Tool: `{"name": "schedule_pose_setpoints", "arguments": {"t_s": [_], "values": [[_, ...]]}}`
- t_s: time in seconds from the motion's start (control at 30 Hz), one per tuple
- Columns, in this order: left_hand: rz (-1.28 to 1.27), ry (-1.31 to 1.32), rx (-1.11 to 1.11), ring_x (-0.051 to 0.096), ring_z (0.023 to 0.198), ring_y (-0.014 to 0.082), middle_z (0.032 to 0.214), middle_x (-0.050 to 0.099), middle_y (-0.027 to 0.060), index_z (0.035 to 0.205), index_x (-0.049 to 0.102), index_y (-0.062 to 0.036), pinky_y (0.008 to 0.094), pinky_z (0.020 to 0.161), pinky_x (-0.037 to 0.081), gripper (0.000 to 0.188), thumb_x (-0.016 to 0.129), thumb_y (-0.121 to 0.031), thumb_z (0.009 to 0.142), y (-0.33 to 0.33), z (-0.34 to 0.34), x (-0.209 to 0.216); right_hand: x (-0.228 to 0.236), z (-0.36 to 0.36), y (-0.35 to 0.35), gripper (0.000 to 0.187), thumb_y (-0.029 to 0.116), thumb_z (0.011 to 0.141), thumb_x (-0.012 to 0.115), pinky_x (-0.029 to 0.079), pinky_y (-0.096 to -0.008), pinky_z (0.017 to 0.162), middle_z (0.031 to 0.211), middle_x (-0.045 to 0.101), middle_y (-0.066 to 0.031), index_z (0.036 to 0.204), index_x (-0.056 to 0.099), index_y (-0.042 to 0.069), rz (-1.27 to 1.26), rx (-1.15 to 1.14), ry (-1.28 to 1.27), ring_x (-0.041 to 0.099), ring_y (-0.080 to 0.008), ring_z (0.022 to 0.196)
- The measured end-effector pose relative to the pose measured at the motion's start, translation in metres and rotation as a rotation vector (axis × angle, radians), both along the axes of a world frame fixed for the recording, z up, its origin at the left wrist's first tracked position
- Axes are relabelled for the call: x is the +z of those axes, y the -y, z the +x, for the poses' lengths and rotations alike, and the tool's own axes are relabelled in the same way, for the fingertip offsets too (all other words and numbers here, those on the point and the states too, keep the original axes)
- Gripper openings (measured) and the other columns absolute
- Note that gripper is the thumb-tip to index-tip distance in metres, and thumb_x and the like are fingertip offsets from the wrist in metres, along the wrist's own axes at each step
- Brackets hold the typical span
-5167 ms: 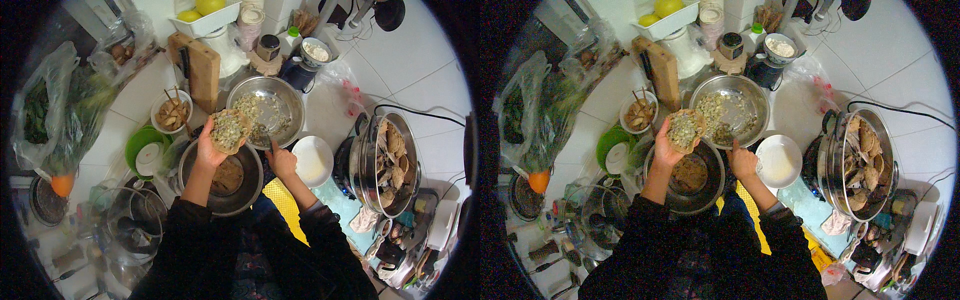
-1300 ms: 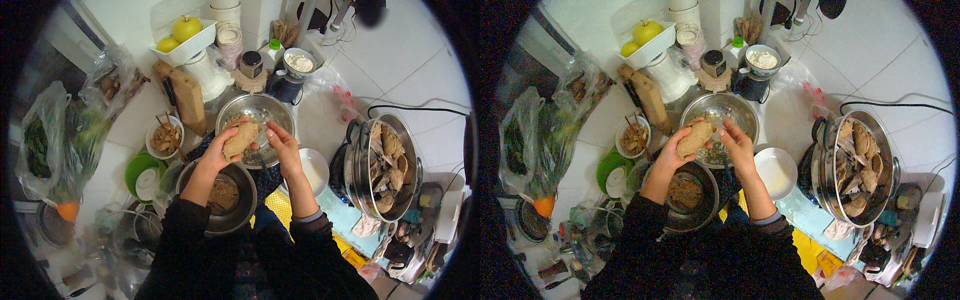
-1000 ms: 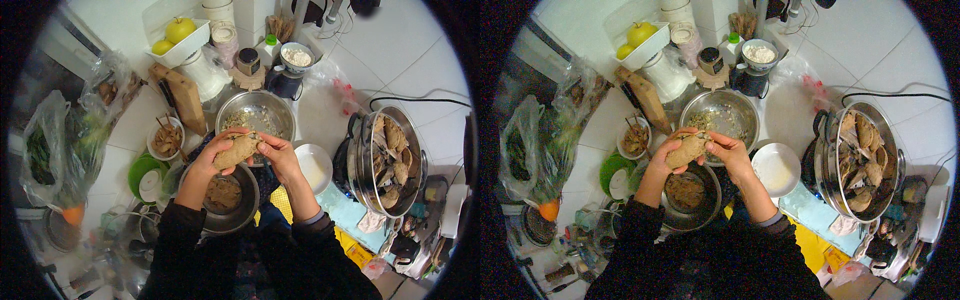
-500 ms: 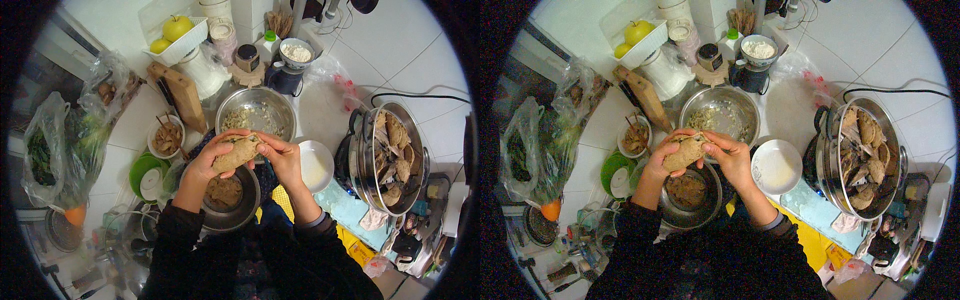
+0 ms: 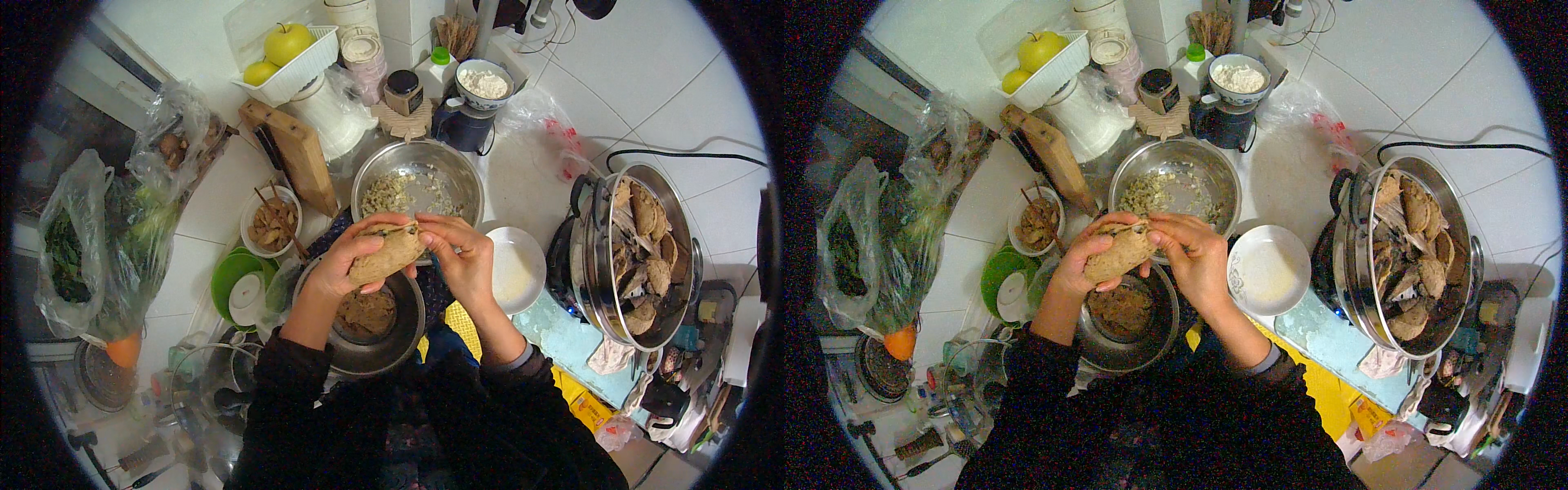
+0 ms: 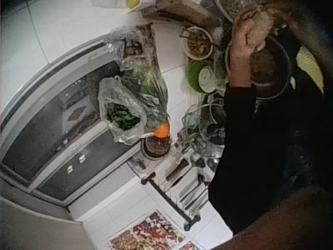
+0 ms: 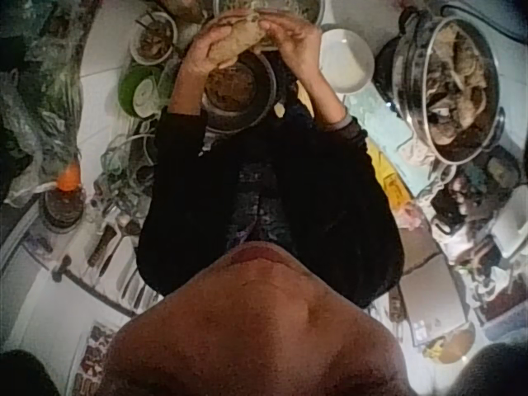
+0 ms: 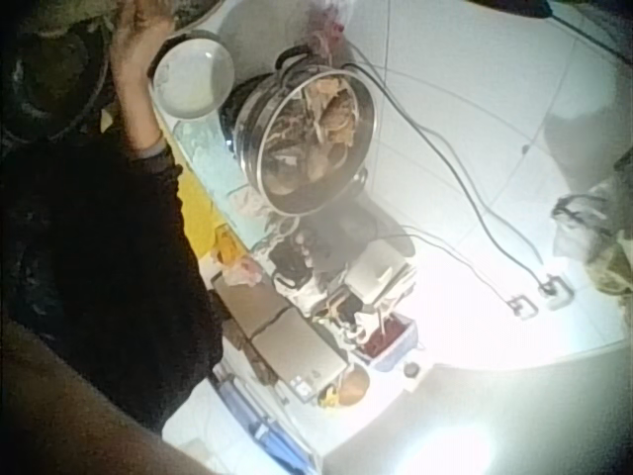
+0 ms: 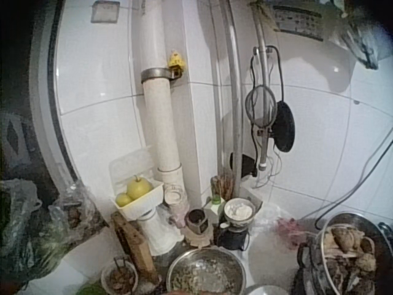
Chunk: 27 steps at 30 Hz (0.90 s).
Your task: The person holds a flatbread in one hand and uses the other hand to scoop a grainy filling from a metal bowl onto the bread. They then fold the bread over the filling and press the edges to seal it. The person repeats this process with another flatbread, adding filling and folding it closed.
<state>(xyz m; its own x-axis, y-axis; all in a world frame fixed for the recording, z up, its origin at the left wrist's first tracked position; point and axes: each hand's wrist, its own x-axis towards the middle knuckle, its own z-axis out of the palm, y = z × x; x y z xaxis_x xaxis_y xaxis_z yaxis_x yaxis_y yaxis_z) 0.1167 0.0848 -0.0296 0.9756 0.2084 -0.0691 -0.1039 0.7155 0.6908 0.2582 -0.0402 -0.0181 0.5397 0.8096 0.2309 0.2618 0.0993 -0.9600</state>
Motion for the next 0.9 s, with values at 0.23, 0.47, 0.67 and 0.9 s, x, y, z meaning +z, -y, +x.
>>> {"name": "schedule_pose_setpoints", "arguments": {"t_s": [0.23,0.47,0.67,0.9], "values": [[0.073,-0.064,-0.053,0.061,0.077,0.0352,0.102,0.053,0.0239,0.122,0.041,-0.0025,0.0240,0.032,0.044,0.046,0.052,-0.022,0.081,-0.003,-0.007,0.005,0.000,0.007,0.002,0.034,0.010,0.072,0.069,0.043,-0.0327,0.089,0.112,0.059,-0.0134,0.103,0.063,0.000,0.052,0.212,-0.088,0.057,-0.0211,0.099],[0.048,-0.058,-0.017,0.061,0.076,0.0351,0.106,0.052,0.0215,0.120,0.044,-0.0029,0.0236,0.032,0.044,0.045,0.053,-0.023,0.080,0.007,-0.001,0.009,0.009,0.001,0.005,0.025,0.005,0.076,0.066,0.050,-0.0282,0.070,0.098,0.064,-0.0140,0.101,0.064,0.001,-0.062,0.240,-0.552,0.060,-0.0155,0.080],[0.008,-0.084,0.000,0.061,0.077,0.0334,0.111,0.051,0.0188,0.125,0.040,-0.0062,0.0229,0.032,0.043,0.047,0.052,-0.021,0.081,0.011,0.001,0.009,-0.004,-0.006,-0.001,0.015,0.006,0.078,0.064,0.049,-0.0262,0.067,0.089,0.065,-0.0113,0.092,0.066,0.000,0.039,0.022,-0.227,0.060,-0.0137,0.075],[0.021,-0.123,0.018,0.062,0.078,0.0286,0.112,0.052,0.0173,0.136,0.029,-0.0119,0.0221,0.034,0.042,0.058,0.050,-0.018,0.082,0.011,0.000,0.015,-0.009,0.001,-0.004,0.027,0.007,0.073,0.068,0.043,-0.0290,0.085,0.110,0.058,-0.0149,0.100,0.065,0.002,0.037,0.119,-0.452,0.056,-0.0199,0.097]]}}
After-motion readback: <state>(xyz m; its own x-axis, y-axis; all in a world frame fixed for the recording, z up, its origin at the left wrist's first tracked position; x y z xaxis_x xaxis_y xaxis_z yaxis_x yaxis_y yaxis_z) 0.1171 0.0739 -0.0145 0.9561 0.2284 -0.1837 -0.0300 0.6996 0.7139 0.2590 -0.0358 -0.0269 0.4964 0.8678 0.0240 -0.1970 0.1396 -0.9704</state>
